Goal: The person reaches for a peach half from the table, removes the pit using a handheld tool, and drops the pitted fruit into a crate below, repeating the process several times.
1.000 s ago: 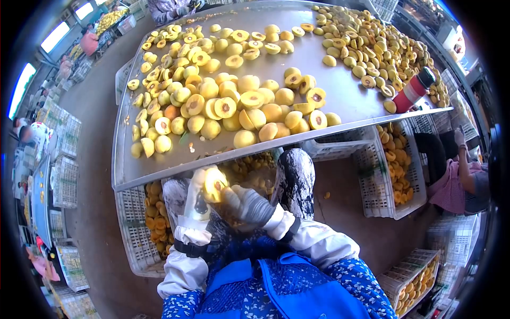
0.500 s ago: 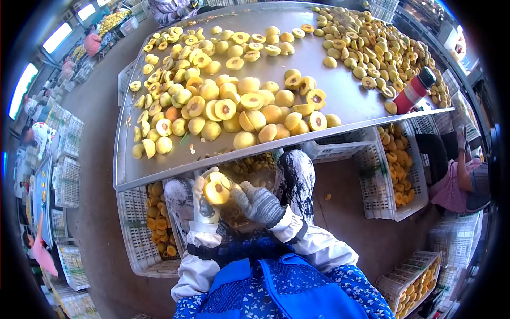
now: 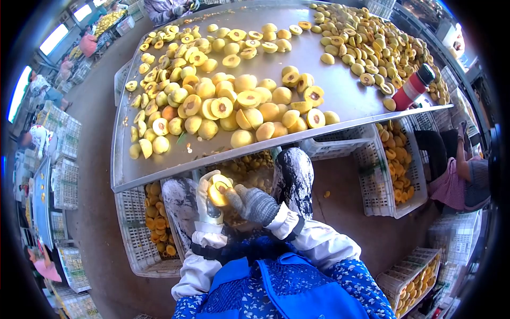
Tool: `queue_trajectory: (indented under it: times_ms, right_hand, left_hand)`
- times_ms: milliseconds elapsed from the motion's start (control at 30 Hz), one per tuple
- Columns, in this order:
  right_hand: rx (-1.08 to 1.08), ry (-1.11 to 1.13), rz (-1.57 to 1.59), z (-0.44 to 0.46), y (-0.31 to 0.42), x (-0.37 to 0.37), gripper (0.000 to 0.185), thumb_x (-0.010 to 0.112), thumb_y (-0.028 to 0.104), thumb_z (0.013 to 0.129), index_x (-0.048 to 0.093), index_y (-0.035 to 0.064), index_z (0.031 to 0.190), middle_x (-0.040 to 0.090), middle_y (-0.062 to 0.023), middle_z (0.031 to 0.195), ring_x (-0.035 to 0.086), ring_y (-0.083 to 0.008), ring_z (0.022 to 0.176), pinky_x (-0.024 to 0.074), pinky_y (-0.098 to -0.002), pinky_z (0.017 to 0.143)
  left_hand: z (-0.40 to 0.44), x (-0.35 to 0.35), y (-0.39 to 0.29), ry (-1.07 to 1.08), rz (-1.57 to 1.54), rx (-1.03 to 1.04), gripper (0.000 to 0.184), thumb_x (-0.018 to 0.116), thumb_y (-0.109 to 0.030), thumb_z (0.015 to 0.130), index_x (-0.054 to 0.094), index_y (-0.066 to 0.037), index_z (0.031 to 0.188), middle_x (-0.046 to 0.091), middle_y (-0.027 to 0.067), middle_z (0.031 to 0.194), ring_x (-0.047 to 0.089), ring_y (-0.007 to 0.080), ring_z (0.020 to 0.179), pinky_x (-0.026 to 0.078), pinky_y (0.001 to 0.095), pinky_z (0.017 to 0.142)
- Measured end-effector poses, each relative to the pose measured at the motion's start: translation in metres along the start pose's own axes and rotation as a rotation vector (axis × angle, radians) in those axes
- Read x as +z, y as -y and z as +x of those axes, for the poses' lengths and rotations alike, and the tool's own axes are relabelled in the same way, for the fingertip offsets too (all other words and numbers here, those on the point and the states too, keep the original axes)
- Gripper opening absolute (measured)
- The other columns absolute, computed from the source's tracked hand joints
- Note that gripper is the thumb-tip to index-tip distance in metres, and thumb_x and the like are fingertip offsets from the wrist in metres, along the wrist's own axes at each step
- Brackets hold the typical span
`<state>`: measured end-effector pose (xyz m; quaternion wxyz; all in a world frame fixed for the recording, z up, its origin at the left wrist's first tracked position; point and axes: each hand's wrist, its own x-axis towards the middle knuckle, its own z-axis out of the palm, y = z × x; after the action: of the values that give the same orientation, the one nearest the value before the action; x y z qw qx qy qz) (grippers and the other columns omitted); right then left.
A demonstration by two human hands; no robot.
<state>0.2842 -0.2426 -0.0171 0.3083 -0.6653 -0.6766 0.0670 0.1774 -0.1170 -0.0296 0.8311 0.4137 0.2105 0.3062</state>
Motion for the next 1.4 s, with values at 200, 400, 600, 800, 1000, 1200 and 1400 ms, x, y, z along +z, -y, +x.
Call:
queue_trajectory:
  times_ms: [200,400,600,800,1000,1200,1400]
  right_hand:
    - [0.237,0.170,0.277,0.002,-0.003,0.003,0.062,0.059,0.023,0.083,0.036,0.0098,0.139,0.056,-0.0229,0.090,0.058,-0.0385,0.060,0.0467,-0.0464,0.051]
    - [-0.015,0.303,0.466,-0.006,-0.022,-0.014,0.057,0.062,0.024,0.080,0.045,0.0151,0.133,0.060,-0.0243,0.091,0.060,-0.0405,0.074,0.0490,-0.0461,0.062]
    - [0.324,0.384,1.136,-0.006,-0.023,0.004,0.040,0.056,0.033,0.092,0.056,0.0051,0.120,0.064,-0.0139,0.098,0.064,-0.0276,0.081,0.0526,-0.0332,0.072]
    - [0.576,0.289,1.307,-0.003,0.005,0.015,0.039,0.048,0.040,0.095,0.055,0.0054,0.111,0.060,-0.0020,0.084,0.055,-0.0099,0.066,0.0447,-0.0238,0.055]
    - [0.650,0.323,1.707,0.000,0.033,0.002,0.049,0.037,0.053,0.096,0.051,0.0105,0.077,0.042,0.0017,0.045,0.036,-0.0083,0.030,0.0258,-0.0219,0.030]
    - [0.757,0.199,1.678,0.001,0.033,0.003,0.049,0.044,0.057,0.092,0.054,0.0115,0.078,0.045,0.0001,0.050,0.037,-0.0107,0.039,0.0275,-0.0251,0.037]
    - [0.670,0.333,2.003,0.003,0.047,0.006,0.051,0.039,0.059,0.092,0.053,0.0110,0.085,0.044,-0.0014,0.048,0.037,-0.0136,0.033,0.0304,-0.0256,0.031]
  left_hand:
    - [-0.005,0.017,-0.017,0.002,0.316,0.034,0.043,0.051,-0.035,0.091,0.054,0.002,0.112,0.063,0.0172,0.091,0.063,0.0244,0.079,0.054,0.0320,0.073]
    - [0.006,-0.011,-0.022,0.247,0.317,-0.343,0.044,0.050,-0.032,0.086,0.060,0.009,0.100,0.064,0.0148,0.089,0.063,0.0209,0.078,0.053,0.0308,0.073]
    - [0.014,0.009,-0.047,0.386,0.554,-0.447,0.037,0.048,-0.032,0.093,0.061,0.003,0.094,0.063,0.0081,0.084,0.060,0.0132,0.077,0.049,0.0247,0.068]
    - [0.000,0.000,-0.010,-0.298,0.438,0.038,0.033,0.053,-0.029,0.093,0.061,0.002,0.099,0.066,0.0100,0.087,0.064,0.0191,0.077,0.053,0.0285,0.070]
    - [-0.012,0.021,-0.011,-0.447,0.393,0.240,0.019,0.059,-0.017,0.091,0.063,0.001,0.093,0.065,0.0091,0.076,0.061,0.0149,0.061,0.052,0.0273,0.054]
    - [-0.016,0.033,-0.016,-0.269,0.532,0.421,0.029,0.061,-0.026,0.090,0.062,0.003,0.097,0.066,0.0120,0.086,0.064,0.0184,0.067,0.054,0.0310,0.056]
    - [-0.018,0.031,-0.035,-0.220,-0.038,-0.070,0.053,0.054,-0.050,0.089,0.058,0.001,0.102,0.066,0.0179,0.089,0.066,0.0282,0.068,0.057,0.0377,0.058]
